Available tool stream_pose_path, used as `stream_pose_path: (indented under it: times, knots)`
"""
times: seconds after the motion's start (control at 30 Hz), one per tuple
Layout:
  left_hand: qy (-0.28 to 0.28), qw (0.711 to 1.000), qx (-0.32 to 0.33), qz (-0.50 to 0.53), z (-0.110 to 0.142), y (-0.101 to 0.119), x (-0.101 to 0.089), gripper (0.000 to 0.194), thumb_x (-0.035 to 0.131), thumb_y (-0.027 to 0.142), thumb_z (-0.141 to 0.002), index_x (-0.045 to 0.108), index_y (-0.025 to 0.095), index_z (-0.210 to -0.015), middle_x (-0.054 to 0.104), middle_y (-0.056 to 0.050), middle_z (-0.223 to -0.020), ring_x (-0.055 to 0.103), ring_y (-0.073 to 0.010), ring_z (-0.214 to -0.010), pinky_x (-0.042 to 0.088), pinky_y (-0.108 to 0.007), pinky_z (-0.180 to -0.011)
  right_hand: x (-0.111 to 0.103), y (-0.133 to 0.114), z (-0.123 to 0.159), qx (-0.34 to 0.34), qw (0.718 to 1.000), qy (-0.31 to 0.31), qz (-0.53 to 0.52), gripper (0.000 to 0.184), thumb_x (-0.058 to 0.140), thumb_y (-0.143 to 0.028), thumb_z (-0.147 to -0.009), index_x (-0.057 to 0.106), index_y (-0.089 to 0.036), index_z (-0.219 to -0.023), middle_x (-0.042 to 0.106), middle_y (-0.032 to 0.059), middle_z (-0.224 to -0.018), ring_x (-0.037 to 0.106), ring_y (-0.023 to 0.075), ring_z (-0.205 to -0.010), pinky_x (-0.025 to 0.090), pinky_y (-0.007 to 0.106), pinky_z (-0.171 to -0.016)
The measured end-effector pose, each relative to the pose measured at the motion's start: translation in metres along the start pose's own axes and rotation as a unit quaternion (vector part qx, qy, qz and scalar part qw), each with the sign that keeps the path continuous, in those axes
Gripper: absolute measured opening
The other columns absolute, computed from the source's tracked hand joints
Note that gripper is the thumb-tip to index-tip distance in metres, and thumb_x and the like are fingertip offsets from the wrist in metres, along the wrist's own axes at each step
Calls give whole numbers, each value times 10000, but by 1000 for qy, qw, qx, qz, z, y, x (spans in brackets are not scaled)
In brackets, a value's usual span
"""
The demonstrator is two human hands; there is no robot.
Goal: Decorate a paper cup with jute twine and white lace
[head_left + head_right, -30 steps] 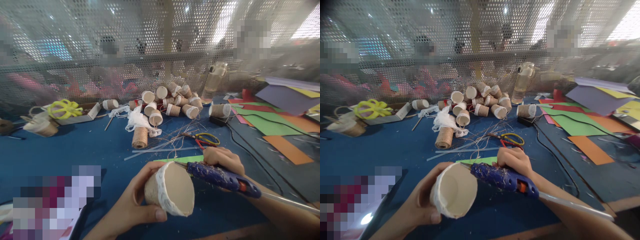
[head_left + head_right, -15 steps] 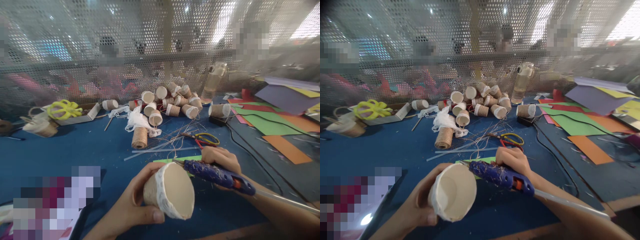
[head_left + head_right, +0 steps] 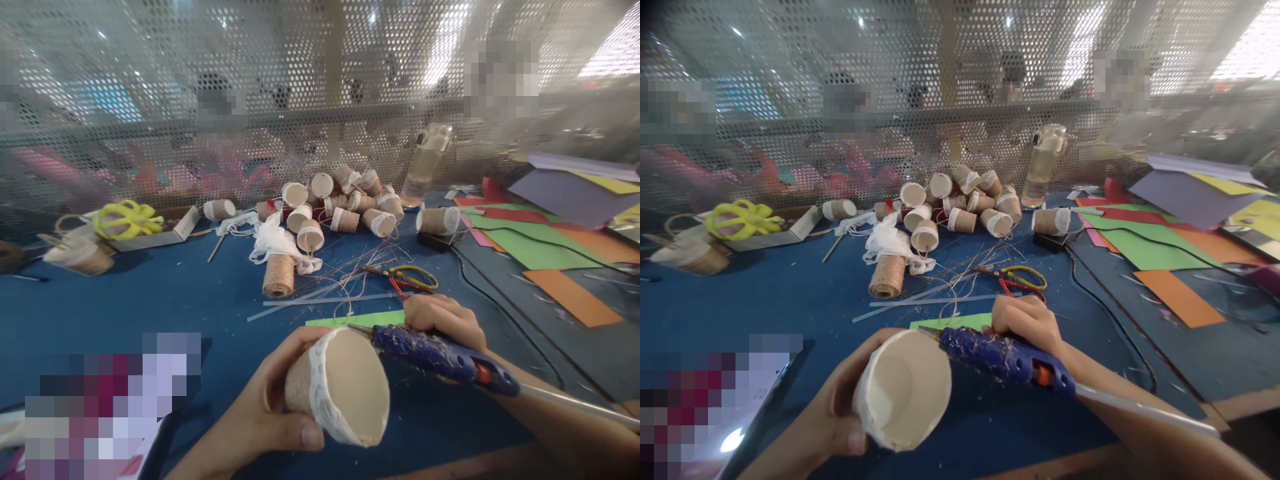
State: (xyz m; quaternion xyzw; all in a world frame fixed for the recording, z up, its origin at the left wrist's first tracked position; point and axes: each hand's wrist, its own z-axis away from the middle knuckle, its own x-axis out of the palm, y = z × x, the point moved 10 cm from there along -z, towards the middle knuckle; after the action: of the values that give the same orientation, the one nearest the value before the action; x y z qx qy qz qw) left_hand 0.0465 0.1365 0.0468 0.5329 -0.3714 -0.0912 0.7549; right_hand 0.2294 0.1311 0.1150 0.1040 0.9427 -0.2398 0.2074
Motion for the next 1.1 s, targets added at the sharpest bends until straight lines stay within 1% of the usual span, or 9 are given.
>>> stream_pose_path:
  times: [0.13, 0.2, 0.3, 0.4, 0.5, 0.63, 0.83, 1.0, 1.1]
  knots:
    - [1, 1000, 3, 13, 0, -1, -2, 689, 965, 431, -572, 721, 344, -1211, 684, -21, -1192, 613, -202, -1043, 470, -233, -836, 0, 1, 1, 2, 1000, -2, 5, 275, 520, -243, -1030, 450, -220, -765, 445, -8, -674, 448, 121, -563, 391, 264, -520]
    - [3, 1000, 4, 23, 1, 0, -2, 682, 967, 426, -571, 729, 349, -1206, 692, -15, -1193, 625, -185, -1013, 466, -210, -805, 0, 0, 1, -3, 1000, 2, 4, 276, 522, -231, -1027, 447, -220, -761, 440, -9, -670, 438, 120, -557, 384, 264, -513]
    - [14, 999, 0, 30, 2, -1, -4, 671, 968, 438, -566, 743, 342, -1191, 715, -11, -1140, 640, -163, -944, 453, -185, -753, -3, -1, 2, -9, 999, 35, 9, 299, 529, -218, -1021, 441, -220, -735, 427, -18, -653, 414, 110, -531, 360, 259, -490]
    - [27, 999, -1, 27, 2, -1, -6, 685, 957, 459, -572, 740, 322, -1207, 729, -22, -1085, 647, -160, -893, 451, -182, -735, -2, -2, 1, -1, 999, 43, 24, 309, 583, -159, -980, 435, -224, -717, 422, -26, -649, 413, 109, -525, 356, 258, -486]
    - [33, 999, 4, 18, 2, 0, -8, 716, 948, 480, -564, 732, 305, -1223, 732, -35, -1087, 650, -170, -892, 459, -184, -732, -3, -6, 0, -2, 999, 39, 28, 314, 623, -96, -934, 434, -226, -718, 421, -31, -651, 415, 107, -527, 362, 255, -492]
    - [40, 999, -8, 10, 2, -3, -10, 745, 953, 501, -537, 734, 313, -1224, 740, -32, -1094, 657, -172, -898, 472, -188, -749, 0, -4, -2, 10, 1000, 10, 26, 275, 586, -122, -957, 458, -221, -735, 462, -17, -658, 453, 117, -542, 400, 256, -518]
    - [18, 1000, -9, 4, 1, -2, -6, 775, 896, 579, -587, 700, 285, -1276, 729, -87, -1173, 675, -281, -990, 522, -285, -779, -2, -2, -1, -7, 999, 40, 20, 297, 579, -178, -976, 441, -227, -717, 436, -31, -634, 422, 110, -509, 359, 244, -486]
    - [20, 1000, -8, -15, 2, -3, -10, 808, 870, 616, -606, 682, 265, -1309, 723, -115, -1211, 662, -359, -1085, 530, -368, -864, 1, 0, -1, -6, 999, 18, 27, 289, 597, -144, -955, 440, -230, -727, 431, -34, -636, 416, 113, -517, 371, 243, -497]
    - [29, 999, -10, -24, 4, -5, -15, 807, 866, 625, -606, 687, 274, -1309, 726, -108, -1232, 655, -370, -1121, 522, -382, -911, -1, -1, -1, -9, 999, 21, 28, 291, 612, -131, -941, 439, -231, -729, 424, -34, -642, 406, 111, -515, 361, 242, -492]
